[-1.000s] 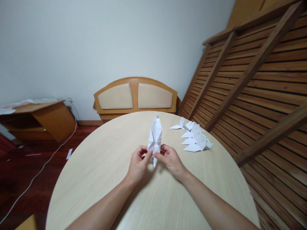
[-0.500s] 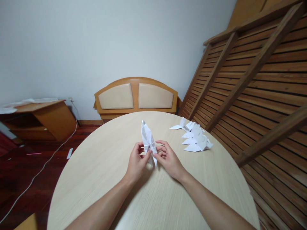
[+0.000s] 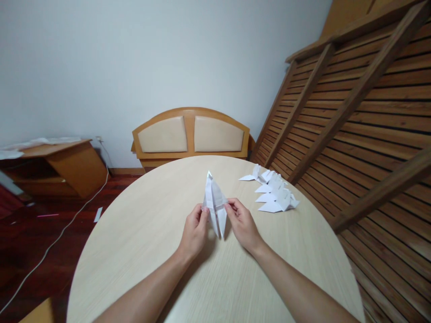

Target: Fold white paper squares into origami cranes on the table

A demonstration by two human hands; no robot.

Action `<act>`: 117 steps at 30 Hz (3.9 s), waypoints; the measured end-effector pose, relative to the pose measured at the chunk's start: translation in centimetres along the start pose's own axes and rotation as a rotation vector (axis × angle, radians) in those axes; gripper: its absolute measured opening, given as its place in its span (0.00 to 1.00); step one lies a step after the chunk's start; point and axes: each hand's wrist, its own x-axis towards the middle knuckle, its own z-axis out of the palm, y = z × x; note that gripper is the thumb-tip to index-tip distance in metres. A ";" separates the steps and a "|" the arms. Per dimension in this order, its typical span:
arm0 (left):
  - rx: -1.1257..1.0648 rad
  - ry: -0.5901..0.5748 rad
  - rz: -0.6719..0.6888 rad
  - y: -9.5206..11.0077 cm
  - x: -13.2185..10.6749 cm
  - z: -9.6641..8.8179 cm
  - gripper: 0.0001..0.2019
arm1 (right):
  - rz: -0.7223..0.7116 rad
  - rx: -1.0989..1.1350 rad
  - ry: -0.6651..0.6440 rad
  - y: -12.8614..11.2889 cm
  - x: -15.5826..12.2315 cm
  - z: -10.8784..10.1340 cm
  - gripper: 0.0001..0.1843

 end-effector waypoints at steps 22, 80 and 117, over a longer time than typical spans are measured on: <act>-0.248 -0.042 0.072 0.5 0.1 0.2 0.14 | 0.073 0.194 0.083 -0.2 0.6 -0.3 0.14; -0.687 -0.246 -0.369 1.9 0.1 -0.3 0.19 | 0.358 0.656 -0.130 -2.6 0.2 -1.3 0.25; -0.558 0.082 -0.204 2.0 0.6 0.1 0.25 | -0.507 -0.559 0.080 -0.9 -0.5 -0.5 0.45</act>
